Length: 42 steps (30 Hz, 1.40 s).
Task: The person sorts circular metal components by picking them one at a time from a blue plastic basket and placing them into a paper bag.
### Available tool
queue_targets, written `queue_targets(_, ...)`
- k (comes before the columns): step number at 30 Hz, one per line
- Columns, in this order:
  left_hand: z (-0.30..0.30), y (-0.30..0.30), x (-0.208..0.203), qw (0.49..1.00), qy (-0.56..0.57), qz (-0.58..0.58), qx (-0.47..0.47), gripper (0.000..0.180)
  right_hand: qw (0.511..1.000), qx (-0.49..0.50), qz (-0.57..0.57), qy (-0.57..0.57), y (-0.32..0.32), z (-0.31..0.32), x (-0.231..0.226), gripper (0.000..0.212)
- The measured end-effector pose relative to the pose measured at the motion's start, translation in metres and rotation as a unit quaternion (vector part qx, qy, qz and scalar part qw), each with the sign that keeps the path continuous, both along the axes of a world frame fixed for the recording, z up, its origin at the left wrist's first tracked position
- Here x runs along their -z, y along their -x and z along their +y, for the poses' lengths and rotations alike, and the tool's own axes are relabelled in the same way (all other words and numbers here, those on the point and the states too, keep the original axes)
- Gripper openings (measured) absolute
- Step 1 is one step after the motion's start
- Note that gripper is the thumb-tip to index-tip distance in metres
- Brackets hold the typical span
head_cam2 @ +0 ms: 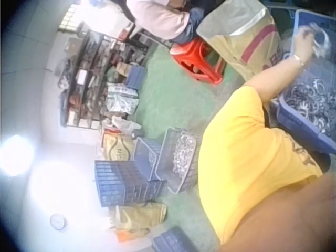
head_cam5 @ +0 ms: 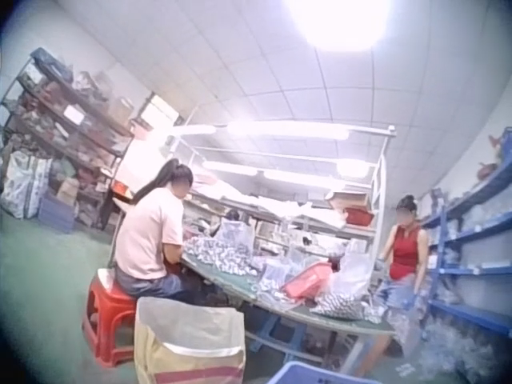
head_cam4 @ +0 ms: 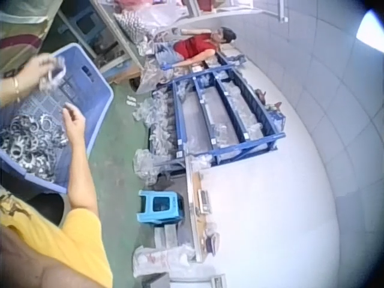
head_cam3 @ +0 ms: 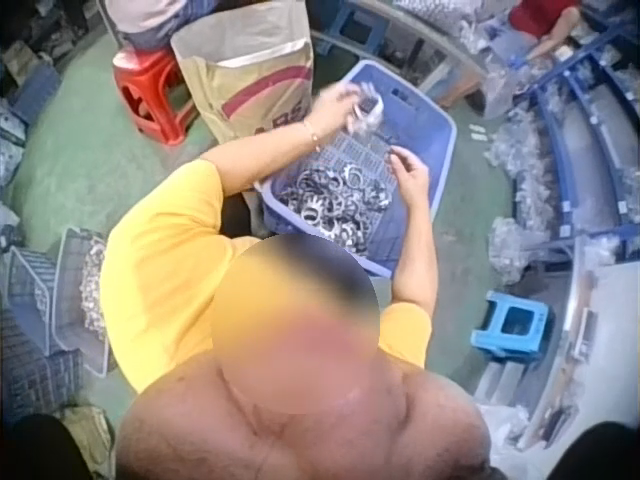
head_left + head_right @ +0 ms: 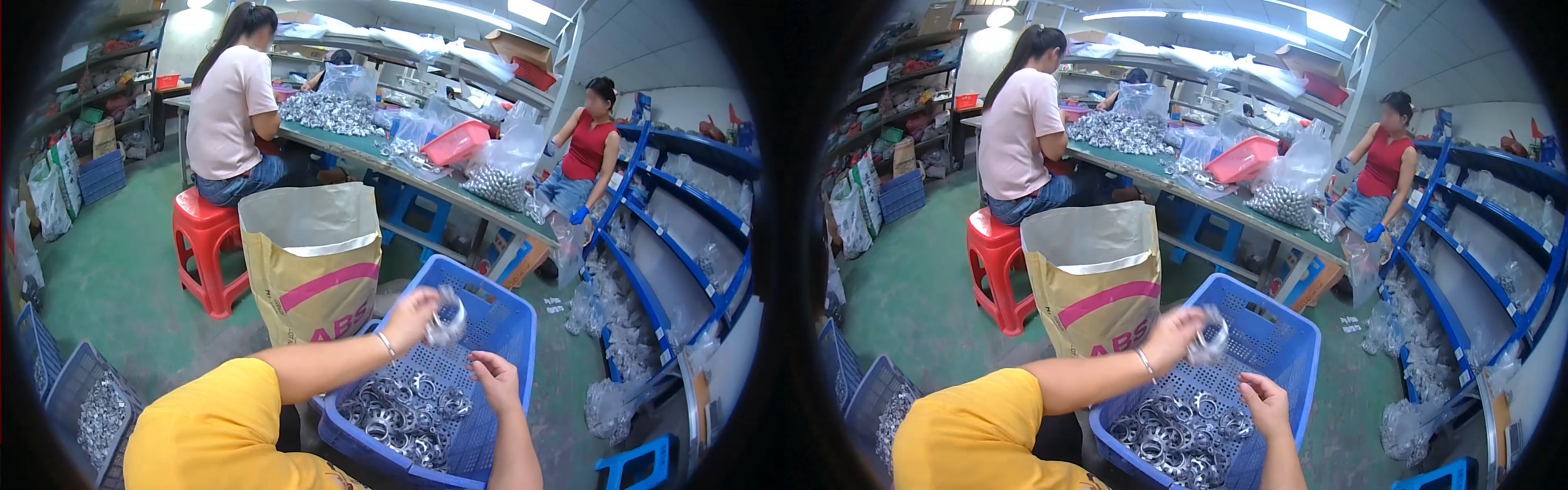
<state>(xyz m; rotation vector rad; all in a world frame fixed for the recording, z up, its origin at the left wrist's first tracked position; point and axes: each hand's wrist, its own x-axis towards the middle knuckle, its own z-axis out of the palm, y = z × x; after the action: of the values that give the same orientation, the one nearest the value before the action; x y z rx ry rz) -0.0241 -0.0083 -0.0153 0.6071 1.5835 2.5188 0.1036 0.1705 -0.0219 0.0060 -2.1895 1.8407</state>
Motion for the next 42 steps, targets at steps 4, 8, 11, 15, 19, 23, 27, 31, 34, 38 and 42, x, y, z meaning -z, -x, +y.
queue_targets(4,-0.078,0.078,-0.064,0.922,0.060,0.201,-0.326,0.014,0.998,0.053,-0.028,-0.023,-0.004,0.008,0.006,0.015)
queue_targets(8,-0.176,0.152,-0.072,0.654,0.372,0.355,-0.555,0.019,0.997,0.033,-0.020,-0.070,-0.002,0.000,0.001,0.015)
queue_targets(11,-0.205,0.171,-0.043,0.633,0.656,0.251,-0.326,0.019,0.994,0.024,-0.016,-0.103,-0.001,0.000,0.005,0.016)
queue_targets(15,-0.172,0.130,-0.052,0.647,0.656,0.279,-0.271,0.014,0.994,0.013,-0.040,-0.101,-0.001,-0.004,0.007,0.016)
queue_targets(19,-0.058,0.026,-0.084,0.793,0.458,0.389,-0.098,0.022,0.992,0.020,-0.090,-0.086,-0.002,0.019,0.017,0.017)
queue_targets(23,0.025,-0.034,0.010,0.539,0.602,0.438,0.394,0.056,0.991,0.001,-0.106,-0.086,0.011,0.020,0.028,0.016)
queue_targets(27,0.061,-0.077,0.078,0.380,0.632,0.454,0.500,0.054,0.980,0.012,-0.134,-0.147,0.009,0.034,0.040,0.016)
queue_targets(31,0.066,-0.083,0.092,0.367,0.628,0.473,0.497,0.052,0.981,0.025,-0.159,-0.111,0.002,0.036,0.035,0.017)
queue_targets(34,0.061,-0.084,0.093,0.368,0.628,0.477,0.492,0.051,0.976,0.044,-0.172,-0.130,0.003,0.038,0.038,0.017)
queue_targets(38,0.058,-0.082,0.093,0.370,0.630,0.474,0.492,0.050,0.973,0.046,-0.178,-0.141,0.004,0.034,0.041,0.016)
queue_targets(42,0.061,-0.082,0.094,0.368,0.625,0.471,0.501,0.048,0.969,0.052,-0.174,-0.169,-0.003,0.036,0.043,0.015)
